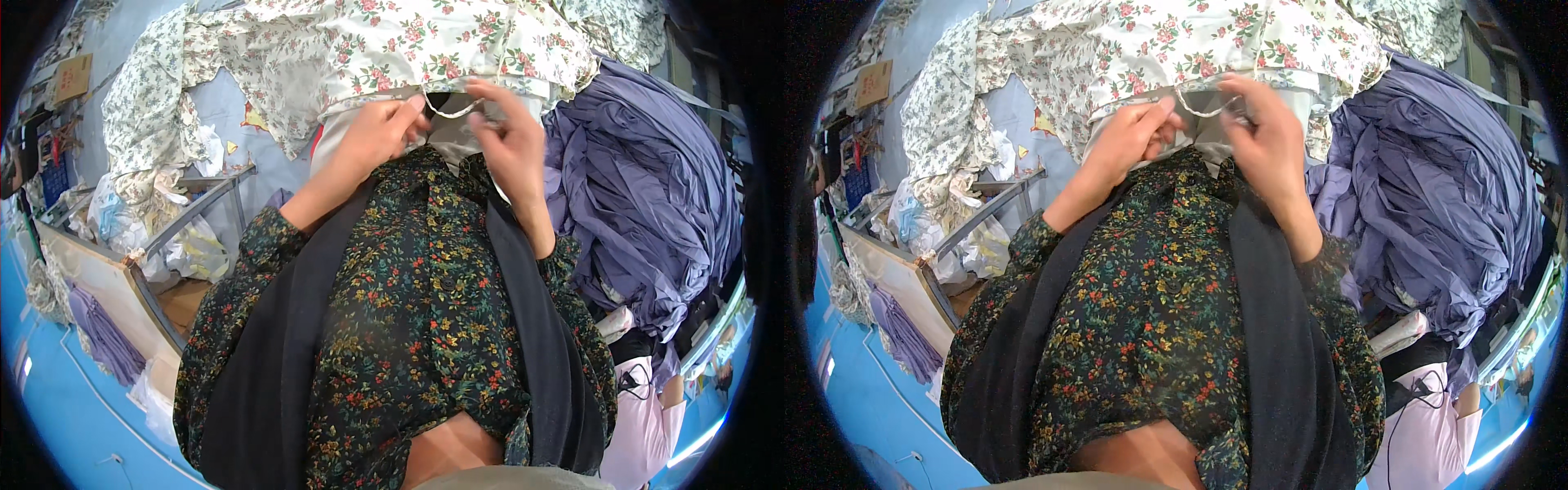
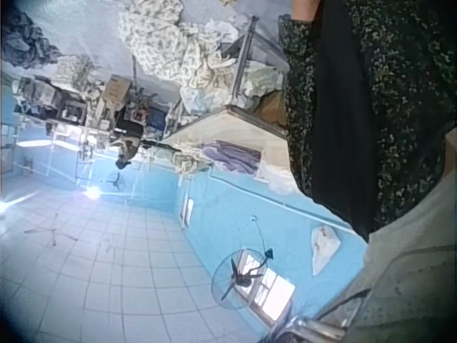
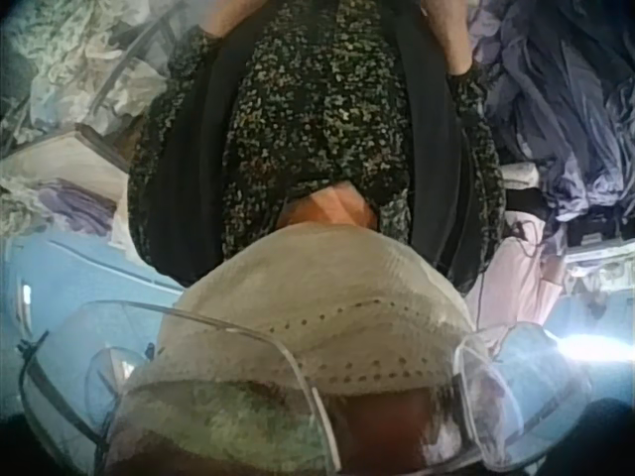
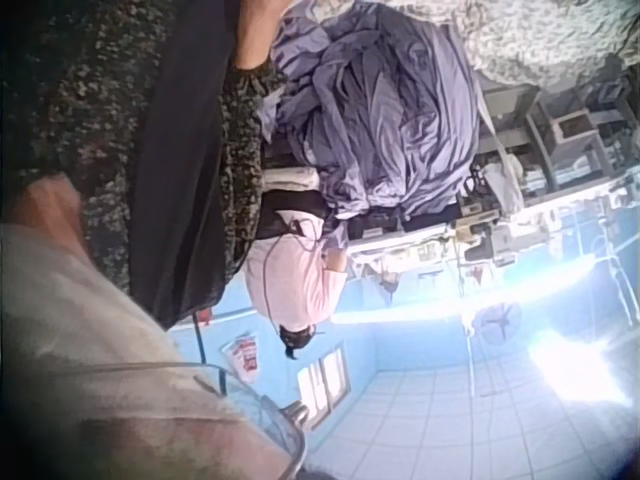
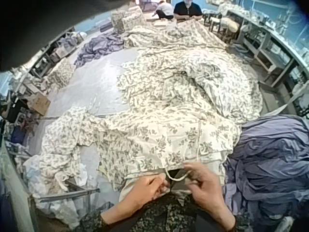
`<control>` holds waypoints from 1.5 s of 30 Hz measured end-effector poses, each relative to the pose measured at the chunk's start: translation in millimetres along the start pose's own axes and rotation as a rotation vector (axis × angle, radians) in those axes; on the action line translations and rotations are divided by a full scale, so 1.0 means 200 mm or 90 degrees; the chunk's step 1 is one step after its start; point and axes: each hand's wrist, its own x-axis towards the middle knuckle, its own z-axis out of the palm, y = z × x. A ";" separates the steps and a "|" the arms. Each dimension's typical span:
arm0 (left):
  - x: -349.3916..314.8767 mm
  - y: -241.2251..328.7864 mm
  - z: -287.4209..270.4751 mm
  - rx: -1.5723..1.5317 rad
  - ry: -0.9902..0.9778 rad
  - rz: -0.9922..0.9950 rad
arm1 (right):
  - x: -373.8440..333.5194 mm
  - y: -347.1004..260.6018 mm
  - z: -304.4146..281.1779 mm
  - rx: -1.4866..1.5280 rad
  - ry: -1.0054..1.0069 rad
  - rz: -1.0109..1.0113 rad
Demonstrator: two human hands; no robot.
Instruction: The person trims loose threads from floral fabric pieces using thread snips, shakes and turns the fabric over, and cuts remaining threads.
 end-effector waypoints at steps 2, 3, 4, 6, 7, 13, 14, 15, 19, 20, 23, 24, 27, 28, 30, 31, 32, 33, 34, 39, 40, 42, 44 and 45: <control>0.06 0.01 0.03 -0.047 -0.009 -0.007 | 0.01 0.01 0.01 -0.168 -0.164 -0.004; 0.09 0.02 0.03 -0.094 -0.019 -0.014 | 0.00 0.01 -0.02 -0.291 -0.323 0.057; 0.11 0.00 0.03 -0.124 -0.052 0.044 | -0.01 0.02 -0.05 -0.268 -0.413 0.075; 0.14 -0.04 0.04 -0.172 -0.048 0.103 | -0.04 0.00 -0.11 -0.230 -0.426 0.147; 0.15 -0.04 0.06 -0.216 -0.054 0.160 | -0.05 -0.01 -0.13 -0.191 -0.427 0.225; 0.15 -0.03 0.07 -0.319 -0.020 0.198 | 0.01 -0.05 0.02 0.290 -0.233 0.309; 0.14 0.00 0.06 -0.321 -0.015 0.219 | 0.00 -0.02 0.01 0.288 -0.240 0.346; 0.14 0.02 0.06 -0.323 -0.010 0.239 | -0.02 0.02 -0.01 0.285 -0.247 0.383; 0.20 -0.01 0.01 -0.492 -0.065 0.207 | -0.09 0.07 -0.07 0.248 -0.193 0.346; 0.21 -0.02 0.00 -0.491 -0.066 0.204 | -0.09 0.06 -0.09 0.211 -0.186 0.357; 0.23 -0.02 -0.02 -0.552 -0.110 0.217 | -0.10 0.05 -0.11 0.232 -0.192 0.349; 0.24 -0.02 -0.02 -0.573 -0.116 0.224 | -0.11 0.05 -0.12 0.232 -0.190 0.351; 0.25 -0.01 -0.02 -0.627 -0.171 0.224 | -0.12 0.05 -0.14 0.235 -0.167 0.361; 0.26 -0.01 -0.01 -0.606 -0.167 0.240 | -0.12 0.05 -0.14 0.236 -0.160 0.361; 0.25 0.00 -0.01 -0.583 -0.163 0.254 | -0.12 0.05 -0.15 0.239 -0.151 0.362; 0.25 0.01 0.00 -0.573 -0.147 0.279 | -0.12 0.04 -0.15 0.230 -0.155 0.359; 0.24 0.01 0.01 -0.562 -0.130 0.306 | -0.12 0.04 -0.16 0.222 -0.158 0.356; 0.25 0.01 0.02 -0.562 -0.132 0.304 | -0.13 0.07 -0.16 0.222 -0.157 0.356; 0.24 0.02 0.02 -0.498 -0.134 0.325 | -0.13 0.11 -0.16 0.263 -0.148 0.365; 0.13 0.05 0.14 -0.306 -0.128 0.370 | -0.13 0.09 -0.18 0.436 -0.156 0.428; 0.10 0.06 0.16 -0.278 -0.125 0.336 | -0.13 0.13 -0.18 0.512 -0.179 0.464; 0.08 0.05 0.18 -0.269 -0.121 0.295 | -0.13 0.17 -0.19 0.588 -0.204 0.500; 0.07 0.04 0.16 -0.195 -0.117 0.274 | -0.13 0.18 -0.19 0.733 -0.268 0.540; 0.06 0.04 0.15 -0.120 -0.114 0.252 | -0.13 0.18 -0.19 0.733 -0.268 0.541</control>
